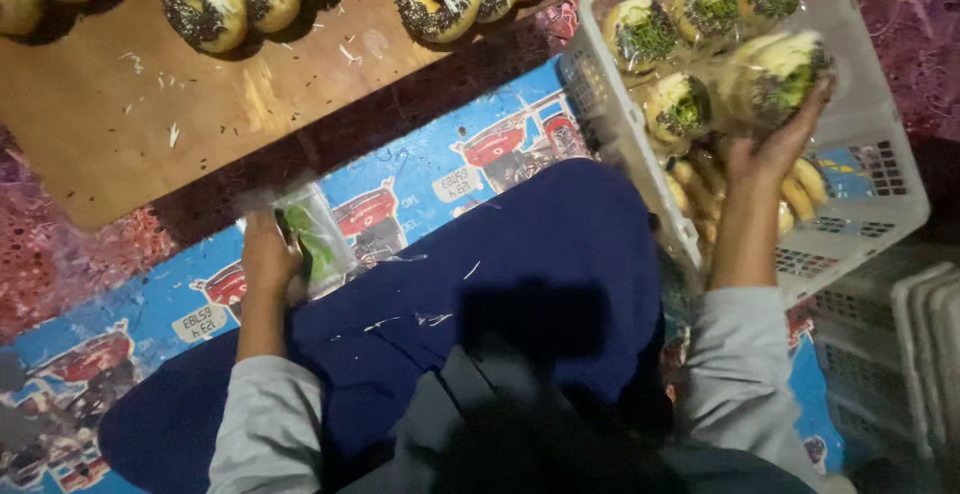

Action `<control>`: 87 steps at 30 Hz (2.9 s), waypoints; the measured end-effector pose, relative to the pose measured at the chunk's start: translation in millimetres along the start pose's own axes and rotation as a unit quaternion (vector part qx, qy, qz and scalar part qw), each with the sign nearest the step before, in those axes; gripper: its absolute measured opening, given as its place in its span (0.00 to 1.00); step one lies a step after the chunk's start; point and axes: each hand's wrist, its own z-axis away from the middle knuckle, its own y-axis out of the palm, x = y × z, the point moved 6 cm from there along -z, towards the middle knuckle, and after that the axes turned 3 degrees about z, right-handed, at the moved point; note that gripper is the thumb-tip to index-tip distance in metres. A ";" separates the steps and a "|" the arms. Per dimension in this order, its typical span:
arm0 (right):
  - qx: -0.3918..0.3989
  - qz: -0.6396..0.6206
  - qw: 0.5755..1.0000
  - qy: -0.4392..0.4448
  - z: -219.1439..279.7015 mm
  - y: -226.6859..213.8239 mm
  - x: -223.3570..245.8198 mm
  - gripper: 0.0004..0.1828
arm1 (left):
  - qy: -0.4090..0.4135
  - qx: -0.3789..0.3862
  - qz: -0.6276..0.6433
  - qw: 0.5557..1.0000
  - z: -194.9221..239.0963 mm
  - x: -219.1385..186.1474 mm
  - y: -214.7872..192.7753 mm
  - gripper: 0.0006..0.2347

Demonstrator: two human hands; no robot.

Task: The person sits on the floor and individually wraps round pastries in clear plastic bags. They pick each pastry from a wooden board, place it into a bag, and then place the packaged item into a white plastic crate.

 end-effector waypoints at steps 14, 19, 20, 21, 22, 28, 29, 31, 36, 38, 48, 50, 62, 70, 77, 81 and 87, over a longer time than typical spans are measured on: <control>0.199 0.475 0.847 -0.132 59.5 108.7 -11.0 0.17 | 0.059 -0.113 0.132 0.983 22.3 -86.9 -52.3 0.10; 0.488 0.473 0.729 -0.081 246.9 304.1 -121.7 0.38 | 0.135 -0.119 0.112 0.977 28.7 -206.1 -95.2 0.12; 0.542 0.407 0.719 -0.154 278.6 336.1 -125.6 0.29 | 0.153 -0.125 0.113 0.974 30.8 -223.1 -105.4 0.13; 0.544 0.440 0.703 -0.129 293.6 353.3 -135.9 0.18 | 0.162 -0.182 0.115 0.963 33.9 -233.6 -121.2 0.16; 0.546 0.472 0.685 -0.104 302.4 366.7 -142.1 0.10 | 0.172 -0.238 0.118 0.949 37.9 -240.3 -135.8 0.19; 0.559 0.361 0.699 -0.263 338.3 416.6 -73.2 0.08 | -0.086 -0.242 0.384 0.887 18.2 -180.5 -143.3 0.24; 0.516 0.367 0.703 -0.324 343.7 418.6 -52.9 0.13 | -0.099 -0.237 0.419 0.871 14.9 -173.1 -137.1 0.21; 0.417 0.370 0.702 -0.443 360.6 413.9 -14.8 0.23 | -0.105 -0.258 0.400 0.873 7.8 -165.9 -130.1 0.18; 0.480 0.423 0.687 -0.345 367.5 389.5 -40.8 0.15 | 0.064 -0.291 0.269 0.916 23.3 -210.0 -116.2 0.11; 0.474 0.439 0.667 -0.372 350.4 378.5 -65.9 0.21 | 0.169 -0.238 0.217 0.932 35.1 -242.1 -111.2 0.10; 0.639 0.418 0.603 -0.231 304.4 368.4 -70.9 0.16 | -0.081 -0.052 0.857 0.507 -56.5 -191.4 -36.0 0.11; 0.620 0.417 0.628 -0.217 253.4 373.7 -42.9 0.13 | -0.060 -0.070 0.920 0.380 -71.6 -180.2 -35.9 0.10; 0.480 0.638 0.454 -0.395 109.0 425.7 -60.1 0.51 | -0.225 -0.097 0.944 0.220 -80.6 -177.3 -42.2 0.25; 0.488 0.349 0.784 -0.162 265.7 371.6 -38.0 0.46 | 0.014 -0.132 0.972 0.193 -84.1 -171.4 -43.0 0.20; 0.449 0.384 0.747 -0.306 337.9 400.3 -66.1 0.47 | 0.026 -0.153 0.951 0.268 -62.0 -185.0 -70.9 0.31; 0.428 0.403 0.750 -0.304 354.2 391.6 -74.2 0.43 | 0.018 -0.168 0.940 0.296 -47.8 -179.0 -72.4 0.35; 0.409 0.369 0.753 -0.360 369.5 407.7 -74.0 0.41 | 0.040 -0.083 0.938 0.334 -35.4 -201.2 -53.1 0.35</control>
